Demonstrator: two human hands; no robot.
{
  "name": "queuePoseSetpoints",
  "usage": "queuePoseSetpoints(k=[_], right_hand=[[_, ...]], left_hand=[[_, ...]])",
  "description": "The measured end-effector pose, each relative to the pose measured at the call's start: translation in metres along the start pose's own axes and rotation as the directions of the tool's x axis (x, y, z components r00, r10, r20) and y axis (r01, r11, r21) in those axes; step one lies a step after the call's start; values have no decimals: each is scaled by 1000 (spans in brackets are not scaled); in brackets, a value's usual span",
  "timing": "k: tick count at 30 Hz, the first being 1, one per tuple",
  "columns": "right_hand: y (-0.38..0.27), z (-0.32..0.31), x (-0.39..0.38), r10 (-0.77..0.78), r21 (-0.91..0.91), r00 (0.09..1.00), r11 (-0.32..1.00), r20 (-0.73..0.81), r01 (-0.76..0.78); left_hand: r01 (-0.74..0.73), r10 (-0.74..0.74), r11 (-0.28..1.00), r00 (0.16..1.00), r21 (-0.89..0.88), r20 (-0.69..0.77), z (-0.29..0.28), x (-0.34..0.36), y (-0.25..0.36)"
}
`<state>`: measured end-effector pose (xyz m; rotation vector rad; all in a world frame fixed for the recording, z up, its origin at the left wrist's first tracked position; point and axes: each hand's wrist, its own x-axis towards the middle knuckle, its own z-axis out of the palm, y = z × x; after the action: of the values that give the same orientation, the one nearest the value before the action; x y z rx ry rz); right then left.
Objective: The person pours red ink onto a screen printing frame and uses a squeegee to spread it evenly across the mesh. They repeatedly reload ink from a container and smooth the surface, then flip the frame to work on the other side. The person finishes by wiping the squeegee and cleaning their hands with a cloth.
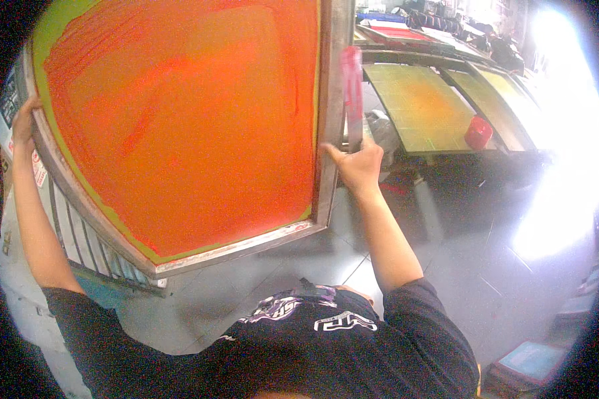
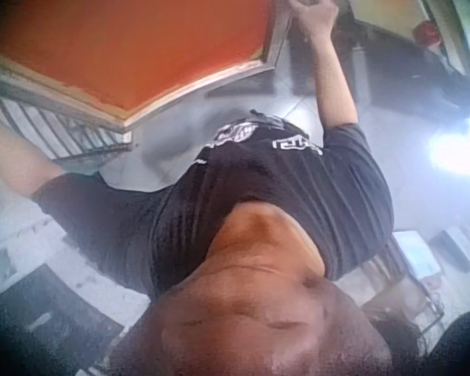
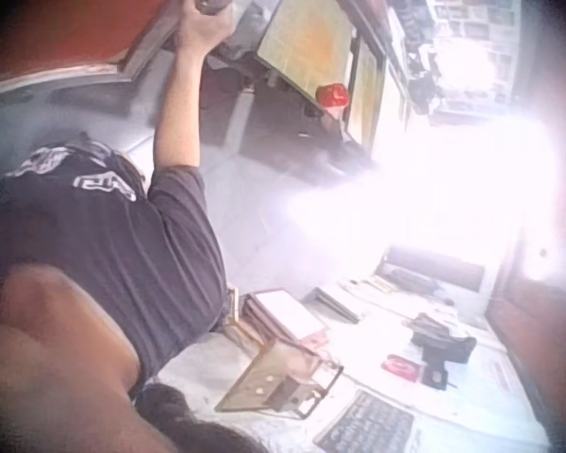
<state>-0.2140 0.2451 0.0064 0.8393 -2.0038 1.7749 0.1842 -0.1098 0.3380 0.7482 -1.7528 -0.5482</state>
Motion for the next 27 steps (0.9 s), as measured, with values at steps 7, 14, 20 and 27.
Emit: queuePoseSetpoints(k=[7, 14, 20, 27], right_hand=[[-15, -23, 34, 63, -279, 998, 958, -29, -69], [-113, -58, 85, 97, -584, 994, 810, 43, -54], [-164, -26, 115, 156, -707, 985, 705, 76, -57], [-116, 2, 143, 256, -769, 965, 629, 64, -116]], left_hand=[[137, -129, 986, 987, -90, 94, 87, 31, -5], [203, -194, 970, 978, -137, 74, 137, 91, -73], [207, -205, 972, 978, -114, 31, 193, 117, -130], [292, -290, 957, 952, -4, 96, 284, 127, -175]])
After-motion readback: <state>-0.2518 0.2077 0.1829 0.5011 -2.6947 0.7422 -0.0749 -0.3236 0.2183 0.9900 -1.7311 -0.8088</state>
